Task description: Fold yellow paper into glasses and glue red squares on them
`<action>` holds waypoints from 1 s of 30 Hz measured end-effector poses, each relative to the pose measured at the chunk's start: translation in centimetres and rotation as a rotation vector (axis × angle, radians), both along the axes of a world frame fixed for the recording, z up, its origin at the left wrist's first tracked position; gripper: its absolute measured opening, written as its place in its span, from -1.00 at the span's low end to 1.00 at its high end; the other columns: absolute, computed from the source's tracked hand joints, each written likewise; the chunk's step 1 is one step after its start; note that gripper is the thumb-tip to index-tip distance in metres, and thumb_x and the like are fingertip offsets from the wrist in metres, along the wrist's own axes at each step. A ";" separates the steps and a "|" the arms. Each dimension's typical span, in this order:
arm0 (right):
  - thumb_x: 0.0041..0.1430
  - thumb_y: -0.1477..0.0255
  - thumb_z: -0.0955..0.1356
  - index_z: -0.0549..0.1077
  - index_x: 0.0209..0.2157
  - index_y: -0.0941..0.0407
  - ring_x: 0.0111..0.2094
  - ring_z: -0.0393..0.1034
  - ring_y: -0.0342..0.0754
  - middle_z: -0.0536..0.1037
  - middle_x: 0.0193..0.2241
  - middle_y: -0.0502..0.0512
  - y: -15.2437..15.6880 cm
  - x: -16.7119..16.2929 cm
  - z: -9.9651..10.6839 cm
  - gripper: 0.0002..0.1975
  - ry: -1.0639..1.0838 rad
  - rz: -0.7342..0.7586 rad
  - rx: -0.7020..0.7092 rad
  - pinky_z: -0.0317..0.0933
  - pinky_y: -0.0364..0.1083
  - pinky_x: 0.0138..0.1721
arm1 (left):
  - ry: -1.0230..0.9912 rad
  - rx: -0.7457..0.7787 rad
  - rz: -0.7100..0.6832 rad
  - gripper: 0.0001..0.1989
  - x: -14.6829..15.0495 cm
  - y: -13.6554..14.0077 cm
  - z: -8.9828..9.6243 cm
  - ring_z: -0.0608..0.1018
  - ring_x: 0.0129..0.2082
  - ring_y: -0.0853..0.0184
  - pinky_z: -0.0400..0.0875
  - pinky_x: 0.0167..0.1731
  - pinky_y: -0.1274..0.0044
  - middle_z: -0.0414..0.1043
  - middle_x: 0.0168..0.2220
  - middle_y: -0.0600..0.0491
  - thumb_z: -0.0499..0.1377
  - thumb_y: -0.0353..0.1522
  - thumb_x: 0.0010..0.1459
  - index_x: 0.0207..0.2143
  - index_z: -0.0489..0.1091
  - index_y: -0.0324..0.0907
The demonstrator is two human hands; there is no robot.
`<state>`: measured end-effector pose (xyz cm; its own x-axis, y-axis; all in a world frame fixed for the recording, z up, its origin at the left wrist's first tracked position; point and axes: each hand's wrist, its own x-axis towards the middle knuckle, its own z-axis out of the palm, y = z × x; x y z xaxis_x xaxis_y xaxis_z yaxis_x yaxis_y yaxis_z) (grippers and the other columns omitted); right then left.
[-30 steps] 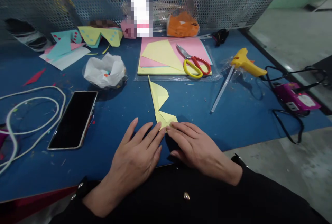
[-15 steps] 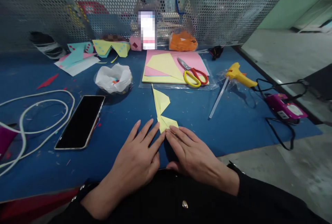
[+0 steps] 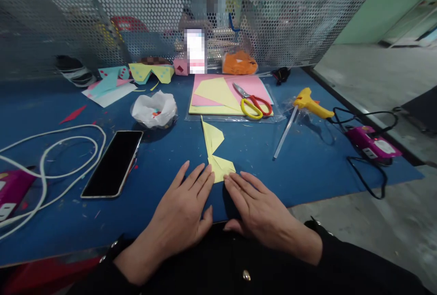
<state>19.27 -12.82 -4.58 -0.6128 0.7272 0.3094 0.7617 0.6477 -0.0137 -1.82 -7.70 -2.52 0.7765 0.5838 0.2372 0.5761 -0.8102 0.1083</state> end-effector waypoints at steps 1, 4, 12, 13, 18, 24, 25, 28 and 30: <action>0.35 0.06 0.15 0.32 0.13 0.48 0.19 0.31 0.23 0.45 0.10 0.51 0.0 0.0 0.1 -0.28 0.001 -0.003 -0.004 0.26 0.19 0.16 | -0.004 -0.008 -0.006 -0.48 0.0 0.0 0.1 0.38 0.22 0.02 0.09 0.27 0.09 0.34 0.22 -0.19 0.08 -0.37 0.13 0.15 0.36 -0.36; 0.34 0.05 0.16 0.33 0.10 0.49 0.16 0.33 0.25 0.47 0.08 0.51 0.0 0.0 0.3 -0.28 0.028 -0.001 -0.018 0.25 0.20 0.16 | -0.035 -0.036 -0.002 -0.48 0.1 -0.2 0.0 0.38 0.22 0.03 0.07 0.28 0.09 0.36 0.21 -0.21 0.10 -0.38 0.12 0.13 0.36 -0.36; 0.36 0.11 0.19 0.20 0.22 0.28 0.14 0.35 0.13 0.51 0.08 0.29 0.2 0.7 0.3 -0.39 0.309 -0.180 0.061 0.11 0.23 0.22 | -0.236 -0.347 0.466 -0.58 1.0 2.5 0.8 0.53 0.02 0.15 0.38 0.05 0.26 0.52 0.04 -0.06 0.15 -0.19 0.19 0.07 0.39 -0.15; 0.36 0.12 0.20 0.18 0.23 0.26 0.14 0.35 0.11 0.51 0.09 0.28 0.3 0.8 0.2 -0.40 0.336 -0.207 0.082 0.09 0.23 0.22 | -0.232 -0.357 0.534 -0.60 1.3 3.7 1.1 0.56 -0.07 0.18 0.42 -0.04 0.31 0.55 -0.03 -0.06 0.13 -0.20 0.21 0.05 0.39 -0.16; 0.38 0.18 0.19 0.19 0.21 0.20 0.13 0.35 0.08 0.52 0.08 0.22 0.5 1.0 -0.2 -0.48 0.384 -0.233 0.065 0.08 0.22 0.22 | -0.136 -0.376 0.649 -0.69 3.4 9.7 1.9 0.57 -0.33 0.19 0.38 -0.38 0.42 0.57 -0.34 -0.01 0.11 -0.13 0.18 -0.26 0.49 -0.16; 0.37 0.22 0.21 0.25 0.15 0.21 0.12 0.36 0.10 0.54 0.03 0.24 0.7 1.2 -0.6 -0.54 0.430 -0.243 -0.002 0.12 0.23 0.20 | -0.035 -0.287 0.692 -0.84 5.8 11.6 1.4 0.55 -0.30 0.09 0.29 -0.37 0.39 0.55 -0.37 -0.10 0.10 -0.33 0.09 -0.40 0.48 -0.14; 0.37 0.22 0.21 0.25 0.15 0.20 0.12 0.36 0.10 0.54 0.02 0.24 0.7 1.3 -0.6 -0.55 0.445 -0.246 -0.009 0.13 0.23 0.19 | -0.028 -0.280 0.682 -0.84 6.0 11.5 1.4 0.55 -0.30 0.10 0.29 -0.37 0.40 0.55 -0.37 -0.09 0.09 -0.37 0.07 -0.41 0.48 -0.13; 0.37 0.24 0.22 0.26 0.14 0.18 0.11 0.37 0.10 0.55 0.01 0.24 0.7 1.4 -0.6 -0.58 0.495 -0.242 -0.020 0.14 0.23 0.19 | -0.038 -0.272 0.632 -0.83 6.0 11.2 2.0 0.55 -0.32 0.15 0.25 -0.39 0.42 0.54 -0.39 -0.05 0.07 -0.42 0.06 -0.44 0.47 -0.12; 0.37 0.27 0.22 0.28 0.12 0.16 0.10 0.38 0.09 0.55 0.00 0.23 0.8 1.6 -0.6 -0.62 0.540 -0.247 -0.029 0.16 0.23 0.18 | -0.070 -0.271 0.592 -0.83 5.7 11.1 2.6 0.54 -0.34 0.18 0.23 -0.41 0.44 0.55 -0.40 -0.02 0.07 -0.40 0.09 -0.43 0.47 -0.11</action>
